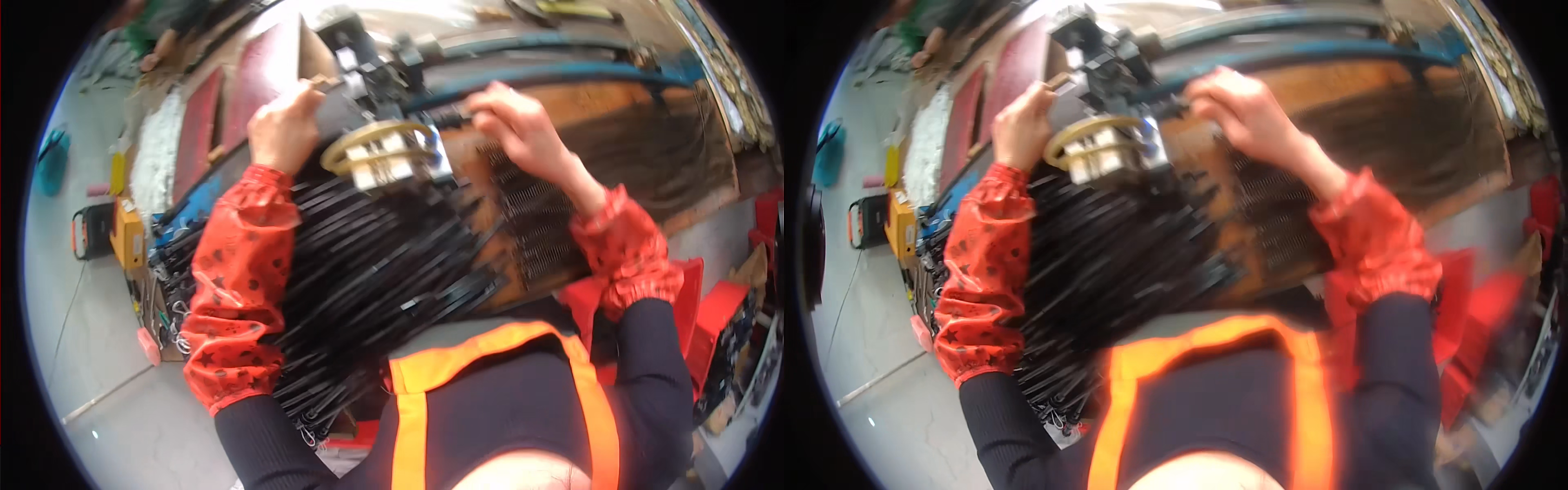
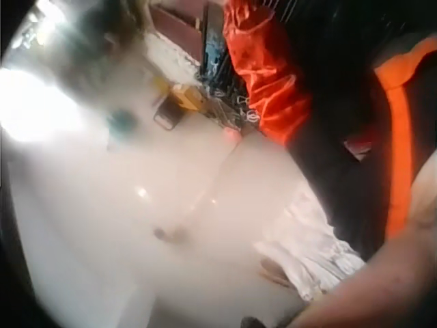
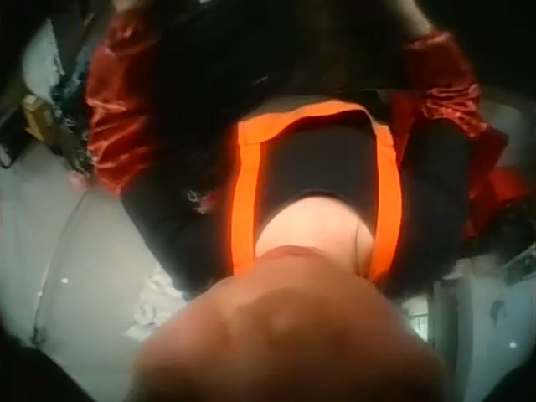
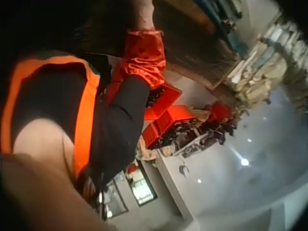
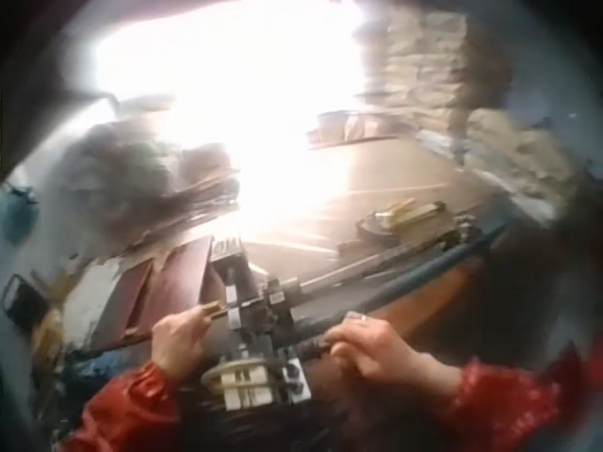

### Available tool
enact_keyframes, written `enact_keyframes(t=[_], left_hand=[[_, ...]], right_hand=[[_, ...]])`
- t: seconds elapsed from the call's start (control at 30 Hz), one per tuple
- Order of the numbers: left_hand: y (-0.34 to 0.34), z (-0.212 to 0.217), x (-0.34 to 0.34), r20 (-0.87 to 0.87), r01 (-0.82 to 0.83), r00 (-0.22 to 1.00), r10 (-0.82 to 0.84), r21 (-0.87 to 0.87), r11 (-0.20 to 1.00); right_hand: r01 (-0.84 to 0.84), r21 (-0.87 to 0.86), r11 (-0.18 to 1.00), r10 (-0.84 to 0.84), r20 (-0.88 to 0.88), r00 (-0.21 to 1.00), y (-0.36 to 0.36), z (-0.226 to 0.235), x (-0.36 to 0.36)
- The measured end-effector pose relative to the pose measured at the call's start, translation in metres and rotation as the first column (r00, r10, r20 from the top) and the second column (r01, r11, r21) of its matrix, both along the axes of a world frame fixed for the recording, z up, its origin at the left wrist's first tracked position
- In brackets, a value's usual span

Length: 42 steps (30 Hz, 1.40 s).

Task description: The person repeatedly inserts metal springs into black rods by hand, crimps them using a benchtop machine, and stacks the processed rods on the table.

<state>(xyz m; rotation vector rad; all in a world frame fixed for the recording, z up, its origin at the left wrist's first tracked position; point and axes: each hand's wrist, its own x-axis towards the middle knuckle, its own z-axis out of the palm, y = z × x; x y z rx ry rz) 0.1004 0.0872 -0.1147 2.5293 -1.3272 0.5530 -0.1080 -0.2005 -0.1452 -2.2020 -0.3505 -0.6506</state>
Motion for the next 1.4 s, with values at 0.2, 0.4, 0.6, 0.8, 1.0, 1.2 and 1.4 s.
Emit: enact_keyframes(t=[0.2,0.4,0.6,0.8,1.0,1.2,1.4], left_hand=[[-0.013,0.004,0.009,0.186,0.084,0.979,-0.088,0.029,0.996],[0.056,0.021,0.064,0.455,0.161,0.874,-0.171,0.062,0.985],[0.017,0.07,-0.189,0.128,-0.204,0.977,0.17,0.336,0.919],[0.01,-0.013,-0.313,-0.293,-0.332,0.897,0.332,0.052,0.942],[0.001,-0.022,-0.319,-0.346,-0.294,0.908,0.234,-0.133,0.946],[-0.004,0.005,-0.317,-0.382,-0.211,0.908,0.173,-0.06,0.976],[-0.018,0.034,-0.293,-0.292,-0.133,0.945,0.149,0.075,0.988]], right_hand=[[0.049,-0.122,0.991,-0.079,-0.25,0.965,-0.02,0.008,-0.007],[-0.28,-0.449,0.848,0.16,-0.286,0.945,0.009,0.01,-0.089],[-0.223,-0.292,0.93,0.129,-0.309,0.942,-0.007,-0.004,-0.092],[-0.121,0.021,0.992,0.112,-0.564,0.818,0.009,0.007,-0.086],[-0.139,0.147,0.979,0.2,-0.597,0.777,0.0,-0.01,-0.091],[-0.146,0.186,0.972,0.213,-0.422,0.881,-0.002,-0.009,-0.105],[0.021,0.249,0.968,0.057,-0.303,0.951,-0.005,0.001,-0.105]])
